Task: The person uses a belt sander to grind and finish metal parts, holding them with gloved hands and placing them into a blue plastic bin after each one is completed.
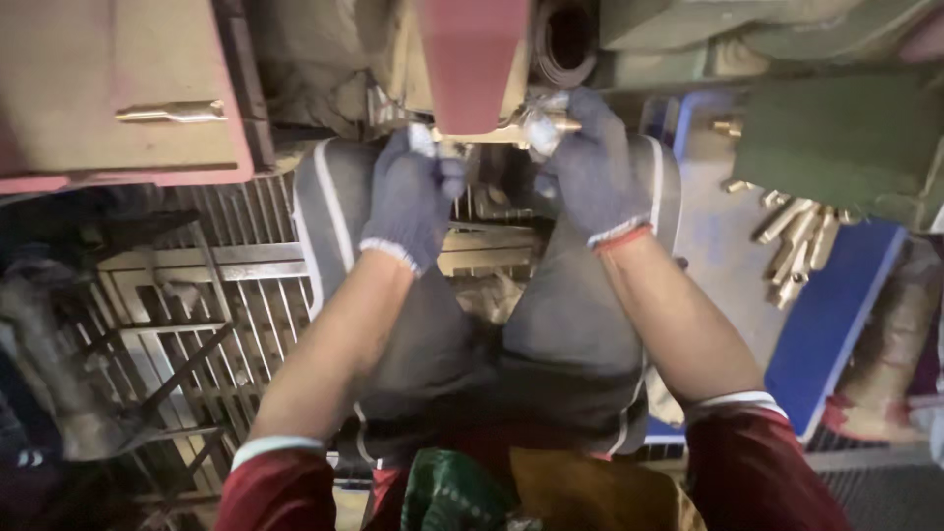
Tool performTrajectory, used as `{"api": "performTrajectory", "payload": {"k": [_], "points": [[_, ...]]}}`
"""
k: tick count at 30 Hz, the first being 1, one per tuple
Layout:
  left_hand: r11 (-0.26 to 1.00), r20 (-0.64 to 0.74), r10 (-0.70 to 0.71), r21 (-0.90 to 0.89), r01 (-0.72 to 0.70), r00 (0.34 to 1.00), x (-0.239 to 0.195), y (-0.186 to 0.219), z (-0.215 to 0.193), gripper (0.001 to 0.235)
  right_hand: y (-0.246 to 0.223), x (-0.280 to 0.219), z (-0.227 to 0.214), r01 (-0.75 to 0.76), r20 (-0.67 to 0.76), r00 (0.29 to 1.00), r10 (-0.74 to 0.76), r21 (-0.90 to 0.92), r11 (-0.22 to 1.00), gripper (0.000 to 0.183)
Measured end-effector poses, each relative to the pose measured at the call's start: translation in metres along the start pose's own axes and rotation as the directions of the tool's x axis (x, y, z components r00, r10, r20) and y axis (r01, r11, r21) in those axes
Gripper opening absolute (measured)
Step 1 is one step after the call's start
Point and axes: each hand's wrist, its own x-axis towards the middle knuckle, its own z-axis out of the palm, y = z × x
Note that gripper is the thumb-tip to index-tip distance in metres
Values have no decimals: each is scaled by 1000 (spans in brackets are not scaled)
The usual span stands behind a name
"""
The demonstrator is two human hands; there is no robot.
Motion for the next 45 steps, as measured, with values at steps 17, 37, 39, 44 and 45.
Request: {"api": "performTrajectory", "payload": {"k": [17,37,39,44,45], "points": [[980,153,-67,-178,94,986,1,-8,-2,44,5,-5,-10,124,41,991,-125,26,992,27],[953,160,-155,-234,190,975,17,-18,5,15,-2,3,-9,-171,-1,984,177,239,956,20],[953,72,-200,-215,212,977,12,-21,4,22,0,-5,-13,-79,11,997,79,246,966,22],[951,147,-169,-237,201,975,12,-19,0,23,0,-21,-19,24,-81,996,-23,14,1000,21],[951,88,-173,-243,189,981,14,-19,2,20,-1,-12,-16,-52,-55,997,57,85,995,23]]}}
